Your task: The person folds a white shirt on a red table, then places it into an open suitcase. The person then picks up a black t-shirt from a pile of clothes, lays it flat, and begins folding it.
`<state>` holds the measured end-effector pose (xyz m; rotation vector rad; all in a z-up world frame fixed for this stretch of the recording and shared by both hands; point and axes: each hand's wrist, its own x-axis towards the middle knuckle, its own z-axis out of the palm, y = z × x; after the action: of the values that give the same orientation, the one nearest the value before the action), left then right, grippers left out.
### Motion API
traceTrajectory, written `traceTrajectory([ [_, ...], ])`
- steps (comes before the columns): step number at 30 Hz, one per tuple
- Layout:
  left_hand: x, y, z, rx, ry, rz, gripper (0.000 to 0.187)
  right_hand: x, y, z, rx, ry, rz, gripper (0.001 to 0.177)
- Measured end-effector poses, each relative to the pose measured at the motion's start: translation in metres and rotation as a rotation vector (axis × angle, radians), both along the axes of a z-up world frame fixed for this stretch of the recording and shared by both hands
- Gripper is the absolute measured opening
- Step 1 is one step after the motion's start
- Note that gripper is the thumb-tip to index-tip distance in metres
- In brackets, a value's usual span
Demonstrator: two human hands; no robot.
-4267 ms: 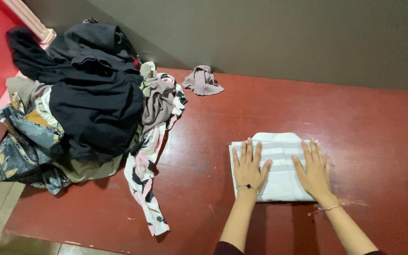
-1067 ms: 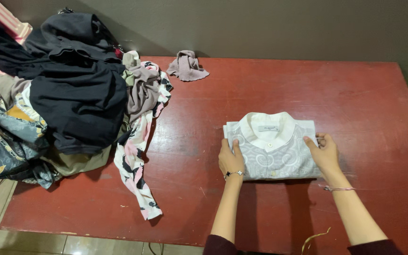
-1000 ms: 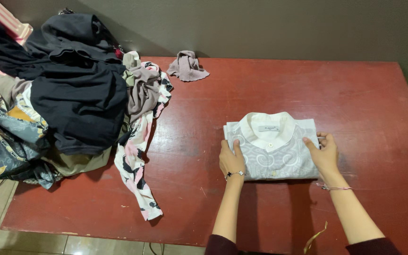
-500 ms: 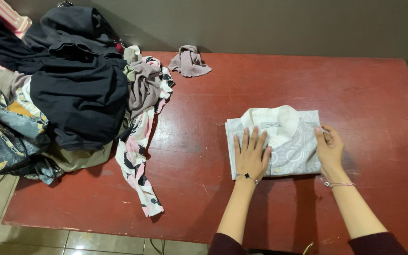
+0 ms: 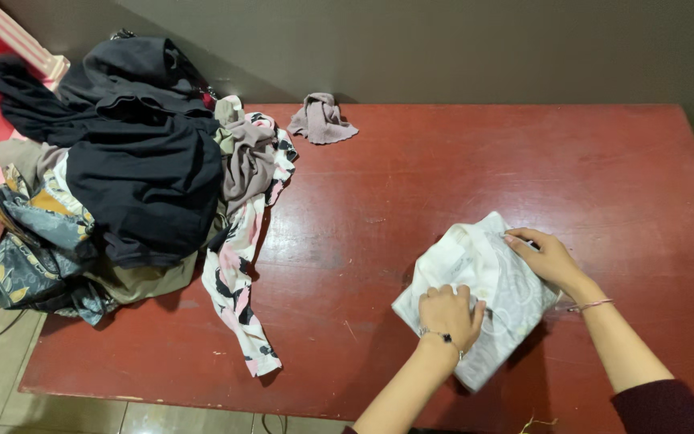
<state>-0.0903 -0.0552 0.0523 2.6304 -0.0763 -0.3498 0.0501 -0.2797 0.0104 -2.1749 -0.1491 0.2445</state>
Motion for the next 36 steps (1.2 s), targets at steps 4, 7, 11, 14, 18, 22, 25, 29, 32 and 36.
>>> traceTrajectory([
  [4,0.047,0.004,0.011,-0.113,-0.113,0.028,0.023,0.007,-0.034,-0.026,0.202,-0.097,-0.104,0.027],
  [7,0.100,-0.013,0.002,-0.251,-0.440,0.024,0.016,-0.002,-0.054,-0.051,0.076,-0.106,-0.349,0.021],
  [11,0.149,-0.038,-0.041,-0.178,-0.887,-0.163,0.042,-0.025,-0.053,-0.053,0.091,-0.240,-0.309,0.022],
  [14,0.168,-0.039,-0.057,-0.129,-0.769,-0.339,0.020,-0.042,-0.050,-0.036,-0.023,-0.385,-0.264,0.022],
  [18,0.170,-0.019,-0.029,-0.116,-0.507,-0.418,0.018,-0.049,-0.048,-0.012,0.231,-0.149,-0.282,0.021],
  [22,0.176,-0.009,-0.011,-0.198,-0.448,-0.450,0.014,-0.051,-0.039,0.001,0.246,-0.157,-0.256,0.025],
  [25,0.185,-0.022,-0.026,-0.293,-0.364,-0.382,0.012,-0.054,-0.032,0.004,0.145,-0.112,-0.348,0.028],
  [29,0.198,-0.040,-0.054,-0.312,-0.256,-0.289,0.020,-0.054,-0.022,0.010,0.049,-0.259,-0.411,0.028],
  [32,0.200,-0.052,-0.074,0.056,-0.445,-0.346,0.028,-0.058,-0.010,0.011,-0.335,-0.382,-0.396,0.031],
  [36,0.184,-0.055,-0.068,0.198,-0.433,-0.228,0.025,-0.067,0.010,0.011,-0.625,-0.510,-0.406,0.033],
])
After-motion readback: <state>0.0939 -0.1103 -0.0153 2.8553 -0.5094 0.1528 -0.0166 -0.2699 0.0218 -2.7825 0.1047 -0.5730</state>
